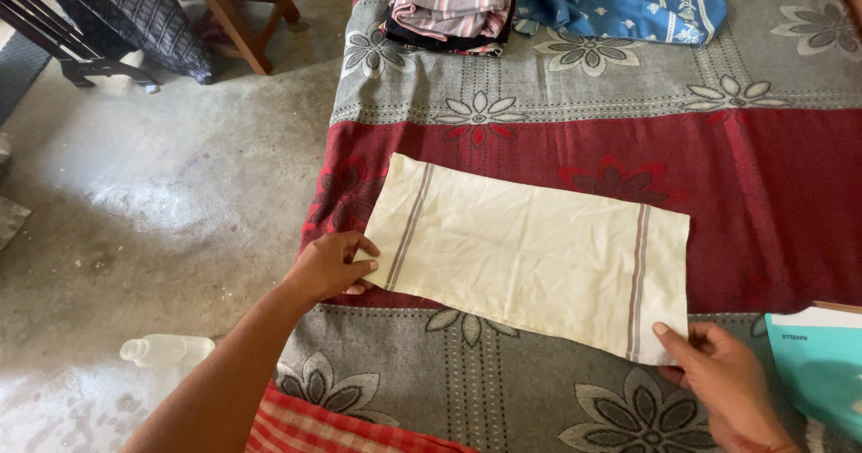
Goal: The person irons a white cloth on a patterned bedsheet, smoothing it with hands and using a teal iron. The person folds the cloth multiple times, ironing each fold to create a compact, neat stack.
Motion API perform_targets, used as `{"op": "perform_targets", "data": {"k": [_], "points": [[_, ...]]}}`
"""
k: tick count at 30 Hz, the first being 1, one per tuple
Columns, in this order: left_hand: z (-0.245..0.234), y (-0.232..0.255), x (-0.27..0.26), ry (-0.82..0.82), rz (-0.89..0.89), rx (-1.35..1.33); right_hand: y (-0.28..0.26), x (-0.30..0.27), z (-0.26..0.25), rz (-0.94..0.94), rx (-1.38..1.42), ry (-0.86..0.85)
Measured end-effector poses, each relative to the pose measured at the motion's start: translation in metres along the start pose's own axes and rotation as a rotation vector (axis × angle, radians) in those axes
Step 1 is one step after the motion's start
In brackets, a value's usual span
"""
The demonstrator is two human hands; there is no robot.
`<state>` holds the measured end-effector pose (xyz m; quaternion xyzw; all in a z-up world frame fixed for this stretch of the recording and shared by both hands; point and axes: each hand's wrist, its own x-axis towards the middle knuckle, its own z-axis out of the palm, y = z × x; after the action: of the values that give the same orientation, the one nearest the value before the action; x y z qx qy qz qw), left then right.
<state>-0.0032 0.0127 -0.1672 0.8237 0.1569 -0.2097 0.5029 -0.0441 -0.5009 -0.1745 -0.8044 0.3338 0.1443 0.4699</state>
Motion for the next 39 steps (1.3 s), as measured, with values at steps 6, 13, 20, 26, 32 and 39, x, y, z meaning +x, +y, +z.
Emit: {"op": "perform_targets", "data": {"k": [6, 13, 20, 26, 32, 39], "points": [[-0.001, 0.006, -0.005, -0.002, -0.060, -0.053, -0.006, -0.008, 0.004, -0.089, -0.252, 0.082], [-0.001, 0.009, -0.005, -0.008, -0.091, -0.069, -0.011, -0.005, 0.003, -0.161, -0.765, 0.065], [0.000, -0.002, 0.000, -0.002, -0.061, -0.097, 0.001, -0.006, 0.006, -0.371, -0.816, 0.151], [0.002, 0.001, -0.001, 0.001, -0.074, -0.110, -0.001, -0.003, 0.001, -0.151, -0.323, 0.016], [0.002, 0.009, -0.005, 0.006, -0.073, -0.076, 0.024, 0.021, 0.006, -0.151, 0.146, 0.064], [0.000, 0.006, -0.004, -0.002, -0.071, -0.094, 0.041, 0.039, 0.011, -0.076, 0.409, 0.126]]}}
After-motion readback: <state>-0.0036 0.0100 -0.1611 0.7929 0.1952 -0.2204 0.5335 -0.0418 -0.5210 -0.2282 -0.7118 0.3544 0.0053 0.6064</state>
